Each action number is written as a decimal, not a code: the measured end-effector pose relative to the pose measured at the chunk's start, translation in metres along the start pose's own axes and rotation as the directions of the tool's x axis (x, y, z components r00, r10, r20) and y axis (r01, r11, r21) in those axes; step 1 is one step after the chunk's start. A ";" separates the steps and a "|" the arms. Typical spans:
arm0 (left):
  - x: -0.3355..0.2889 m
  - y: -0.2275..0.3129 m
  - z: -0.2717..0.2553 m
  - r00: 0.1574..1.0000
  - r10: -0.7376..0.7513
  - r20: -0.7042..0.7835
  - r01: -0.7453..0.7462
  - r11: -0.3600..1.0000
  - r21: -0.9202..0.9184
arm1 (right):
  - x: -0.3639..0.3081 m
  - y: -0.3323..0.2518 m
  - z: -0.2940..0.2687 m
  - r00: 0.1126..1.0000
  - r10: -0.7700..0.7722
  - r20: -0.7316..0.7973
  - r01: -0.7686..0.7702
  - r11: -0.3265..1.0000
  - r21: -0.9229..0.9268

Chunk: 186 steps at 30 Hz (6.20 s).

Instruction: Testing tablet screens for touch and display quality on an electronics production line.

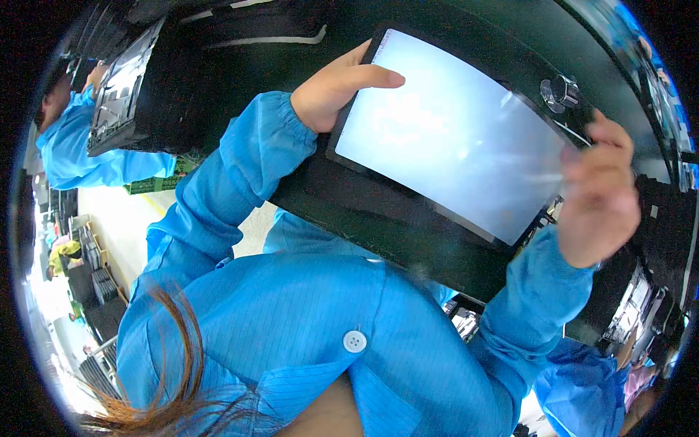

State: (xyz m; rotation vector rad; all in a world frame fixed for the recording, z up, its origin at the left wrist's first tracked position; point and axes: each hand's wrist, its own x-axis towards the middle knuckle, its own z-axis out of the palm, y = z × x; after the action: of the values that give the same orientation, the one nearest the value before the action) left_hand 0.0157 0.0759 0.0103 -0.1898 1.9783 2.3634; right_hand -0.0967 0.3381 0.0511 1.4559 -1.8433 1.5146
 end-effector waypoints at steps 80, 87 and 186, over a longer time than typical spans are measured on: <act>0.007 0.005 -0.032 0.996 -0.039 -0.079 -0.010 0.836 -0.549 | -0.021 -0.030 0.003 0.824 0.465 0.323 -0.124 0.706 -0.697; 0.004 0.011 -0.032 0.981 -0.166 -0.103 0.056 0.745 -0.665 | -0.026 -0.032 0.019 0.825 0.450 0.343 -0.347 0.881 -0.320; 0.018 -0.005 -0.037 0.993 -0.111 -0.041 0.067 0.808 -0.585 | -0.129 0.036 -0.165 0.867 0.478 -0.143 -0.356 0.393 -0.848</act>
State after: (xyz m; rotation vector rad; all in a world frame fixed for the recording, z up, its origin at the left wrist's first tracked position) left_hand 0.0009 0.0401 -0.0035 -0.3862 1.1556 2.8540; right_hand -0.1277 0.5401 -0.0060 0.5879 -2.6032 0.3789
